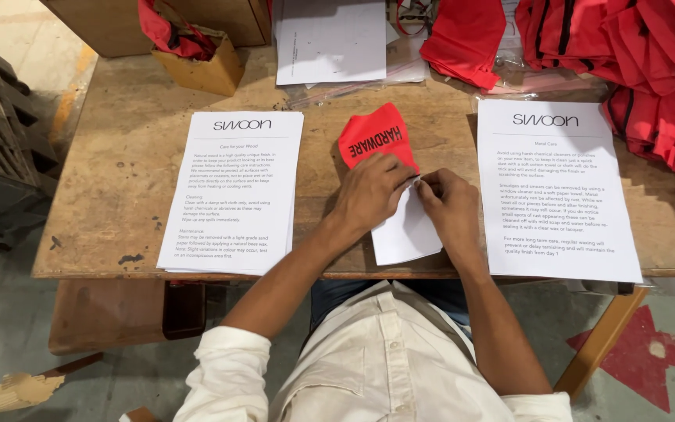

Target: The person folds white printed care-instruction sheets in half on a wooden workbench and inserts the folded sheets into red fabric pouches, stacking completed papers and handling the red pouches one at a time.

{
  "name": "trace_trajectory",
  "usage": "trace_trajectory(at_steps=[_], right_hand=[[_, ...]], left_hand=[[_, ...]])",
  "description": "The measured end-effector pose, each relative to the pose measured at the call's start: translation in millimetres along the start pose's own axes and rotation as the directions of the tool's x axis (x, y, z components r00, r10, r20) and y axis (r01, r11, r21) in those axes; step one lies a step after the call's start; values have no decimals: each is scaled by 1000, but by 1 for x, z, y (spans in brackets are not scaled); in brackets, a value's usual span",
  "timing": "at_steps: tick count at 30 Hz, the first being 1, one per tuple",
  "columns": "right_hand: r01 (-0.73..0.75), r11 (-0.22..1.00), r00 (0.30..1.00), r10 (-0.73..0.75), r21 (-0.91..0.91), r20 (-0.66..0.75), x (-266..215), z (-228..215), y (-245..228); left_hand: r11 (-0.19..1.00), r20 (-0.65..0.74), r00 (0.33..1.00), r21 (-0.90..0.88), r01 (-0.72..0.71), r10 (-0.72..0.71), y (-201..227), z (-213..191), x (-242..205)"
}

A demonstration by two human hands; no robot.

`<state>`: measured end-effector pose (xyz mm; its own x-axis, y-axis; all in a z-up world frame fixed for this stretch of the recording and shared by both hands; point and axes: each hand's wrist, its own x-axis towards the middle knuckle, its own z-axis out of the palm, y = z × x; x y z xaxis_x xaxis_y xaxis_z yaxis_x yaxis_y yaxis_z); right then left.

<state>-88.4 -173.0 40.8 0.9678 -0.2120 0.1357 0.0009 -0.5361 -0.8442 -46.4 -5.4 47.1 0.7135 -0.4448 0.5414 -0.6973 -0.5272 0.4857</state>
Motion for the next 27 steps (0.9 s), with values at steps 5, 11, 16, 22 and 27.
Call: trace_trajectory(at_steps=[5, 11, 16, 22, 27], right_hand=[[20, 988, 997, -7, -154, 81, 19, 4, 4], [-1, 940, 1000, 9, -342, 20, 16, 10, -5], [66, 995, 983, -52, -72, 178, -3, -15, -23], [-282, 954, 944, 257, 100, 209, -49, -29, 1], [-183, 977, 956, 150, 113, 251, -45, -30, -1]], left_hand=[[993, 52, 998, 116, 37, -43, 1, -2, -7], [959, 120, 993, 281, -27, -8, -9, 4, -10], [968, 69, 998, 249, -13, -4, -27, -7, -30], [977, -77, 995, 212, -40, 57, -8, -15, -34], [989, -96, 995, 149, 2, 13, -4, -2, -14]])
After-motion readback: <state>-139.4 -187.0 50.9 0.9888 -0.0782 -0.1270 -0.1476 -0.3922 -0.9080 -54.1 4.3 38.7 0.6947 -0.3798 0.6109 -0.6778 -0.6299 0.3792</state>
